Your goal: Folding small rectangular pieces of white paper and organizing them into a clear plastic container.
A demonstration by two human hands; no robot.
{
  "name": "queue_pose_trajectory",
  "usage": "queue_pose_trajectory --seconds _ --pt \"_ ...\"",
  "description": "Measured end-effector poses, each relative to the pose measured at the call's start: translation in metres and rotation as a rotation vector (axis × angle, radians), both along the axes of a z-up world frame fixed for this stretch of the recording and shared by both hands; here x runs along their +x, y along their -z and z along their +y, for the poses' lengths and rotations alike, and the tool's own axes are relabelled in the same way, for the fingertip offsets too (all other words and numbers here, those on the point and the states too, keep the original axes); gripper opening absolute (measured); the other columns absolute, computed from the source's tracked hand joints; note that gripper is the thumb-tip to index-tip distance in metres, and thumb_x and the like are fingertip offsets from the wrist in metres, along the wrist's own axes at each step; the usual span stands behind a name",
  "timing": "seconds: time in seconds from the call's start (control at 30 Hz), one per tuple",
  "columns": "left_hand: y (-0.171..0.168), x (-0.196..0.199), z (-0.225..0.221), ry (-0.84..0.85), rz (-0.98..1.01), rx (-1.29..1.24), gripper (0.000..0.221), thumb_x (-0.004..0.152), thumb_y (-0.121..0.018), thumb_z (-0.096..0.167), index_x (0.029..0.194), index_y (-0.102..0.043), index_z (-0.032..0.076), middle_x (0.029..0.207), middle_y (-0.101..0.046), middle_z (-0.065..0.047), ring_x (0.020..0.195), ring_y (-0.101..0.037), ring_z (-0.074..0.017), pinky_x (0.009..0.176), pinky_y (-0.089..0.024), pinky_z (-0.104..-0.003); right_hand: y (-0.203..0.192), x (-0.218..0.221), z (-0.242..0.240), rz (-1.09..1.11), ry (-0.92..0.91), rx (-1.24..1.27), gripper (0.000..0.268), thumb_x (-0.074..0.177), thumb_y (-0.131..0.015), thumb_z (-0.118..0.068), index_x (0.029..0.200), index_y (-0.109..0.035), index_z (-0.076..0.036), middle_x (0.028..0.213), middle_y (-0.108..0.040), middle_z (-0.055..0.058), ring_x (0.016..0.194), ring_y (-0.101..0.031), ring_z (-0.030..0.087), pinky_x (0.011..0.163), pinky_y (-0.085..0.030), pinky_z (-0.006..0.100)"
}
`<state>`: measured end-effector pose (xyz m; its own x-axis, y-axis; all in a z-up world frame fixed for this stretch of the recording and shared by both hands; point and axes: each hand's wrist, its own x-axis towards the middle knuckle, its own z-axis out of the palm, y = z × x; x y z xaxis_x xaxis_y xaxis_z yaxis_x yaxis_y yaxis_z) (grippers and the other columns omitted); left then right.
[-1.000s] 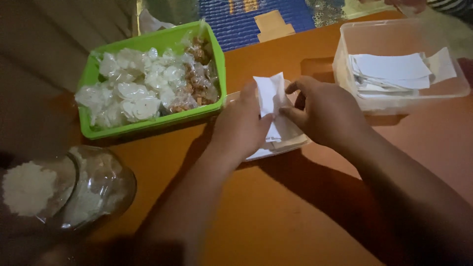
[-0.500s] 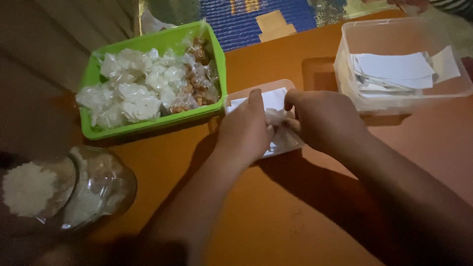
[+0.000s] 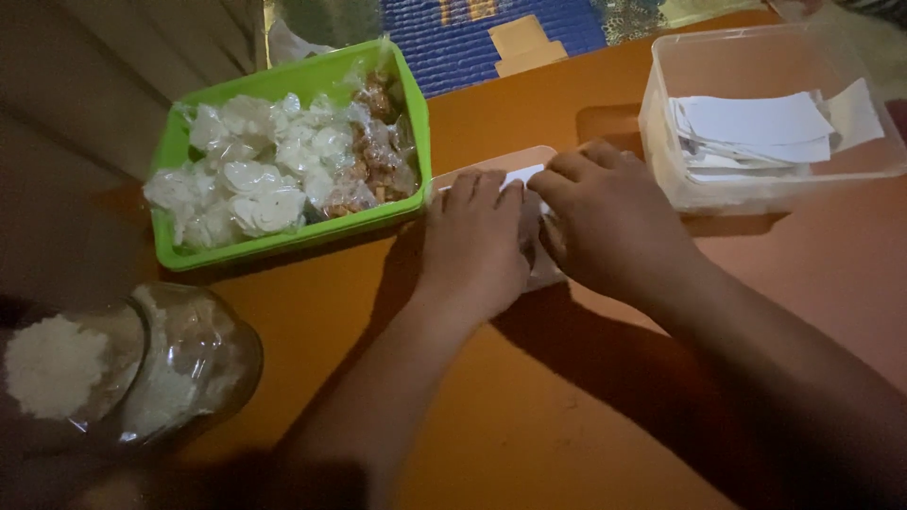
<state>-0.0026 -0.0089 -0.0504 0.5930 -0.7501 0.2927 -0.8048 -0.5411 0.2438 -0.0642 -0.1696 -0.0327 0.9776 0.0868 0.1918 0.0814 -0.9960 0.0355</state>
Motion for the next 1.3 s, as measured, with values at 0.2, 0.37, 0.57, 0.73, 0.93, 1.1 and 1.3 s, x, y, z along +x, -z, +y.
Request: queue_pose_trajectory --seconds 0.2,0.37,0.57,0.73,0.93,1.1,1.3 --pt "-0.008 -0.005 0.0 -0.012 0.012 0.198 0.067 0.074 -0.065 0.031 0.134 -0.061 0.003 0.146 -0.058 -0.015 0.144 -0.041 -0.039 0.113 -0.016 -0.075 -0.004 -0.007 0.014 0.057 0.028 -0.142 0.053 0.091 -0.059 -0.03 0.143 -0.062 -0.019 0.142 -0.065 0.005 0.144 -0.048 0.038 0.115 -0.039 0.058" --pt "0.001 0.002 -0.002 -0.021 0.069 0.275 0.067 0.077 -0.061 0.034 0.139 -0.059 0.008 0.151 -0.055 -0.009 0.148 -0.035 -0.0368 0.11 -0.008 -0.081 -0.012 -0.002 0.017 0.321 0.114 -0.136 0.055 0.094 -0.052 -0.033 0.148 -0.053 -0.023 0.151 -0.055 -0.001 0.15 -0.036 0.042 0.122 -0.022 0.068" --pt "0.022 0.008 -0.003 0.008 -0.064 0.119 0.057 0.077 -0.061 0.029 0.129 -0.067 0.008 0.142 -0.061 -0.011 0.139 -0.045 -0.0383 0.105 -0.022 -0.074 -0.001 -0.003 0.013 0.245 0.097 -0.136 0.047 0.097 -0.054 -0.034 0.14 -0.062 -0.017 0.146 -0.058 0.002 0.148 -0.04 0.042 0.121 -0.025 0.068" --pt "0.005 0.015 0.002 -0.058 -0.092 -0.013 0.042 0.081 -0.065 0.023 0.122 -0.071 0.014 0.136 -0.063 -0.016 0.135 -0.051 -0.0421 0.103 -0.039 -0.067 -0.007 -0.001 0.005 0.041 -0.031 -0.007 0.043 0.094 -0.059 -0.015 0.136 -0.065 -0.01 0.14 -0.064 0.013 0.135 -0.057 0.041 0.117 -0.038 0.057" --pt "-0.005 0.024 0.007 -0.334 0.221 -0.382 0.044 0.09 -0.062 0.018 0.129 -0.056 -0.002 0.128 -0.056 -0.028 0.125 -0.052 -0.0466 0.098 -0.043 -0.061 0.003 0.005 0.0 -0.081 0.049 0.888 0.06 0.102 -0.06 -0.014 0.153 -0.04 0.009 0.152 -0.04 0.04 0.14 -0.035 0.063 0.112 -0.03 0.07" --pt "0.021 0.029 0.003 -0.485 0.416 -0.646 0.038 0.1 -0.056 0.03 0.129 -0.05 0.006 0.131 -0.052 -0.023 0.136 -0.046 -0.0437 0.119 -0.022 -0.06 0.04 0.019 -0.014 0.03 0.144 1.406 0.064 0.102 -0.054 -0.013 0.161 -0.03 -0.005 0.165 -0.028 0.028 0.152 -0.026 0.048 0.122 -0.019 0.061" --pt "0.008 0.021 0.007 -0.32 0.526 -0.731 0.043 0.106 -0.048 0.037 0.139 -0.047 0.01 0.137 -0.049 -0.023 0.137 -0.045 -0.0433 0.116 -0.03 -0.058 0.058 0.032 -0.02 0.053 0.12 1.727 0.062 0.103 -0.046 -0.005 0.161 -0.025 0.002 0.164 -0.024 0.035 0.152 -0.025 0.047 0.121 -0.022 0.061"
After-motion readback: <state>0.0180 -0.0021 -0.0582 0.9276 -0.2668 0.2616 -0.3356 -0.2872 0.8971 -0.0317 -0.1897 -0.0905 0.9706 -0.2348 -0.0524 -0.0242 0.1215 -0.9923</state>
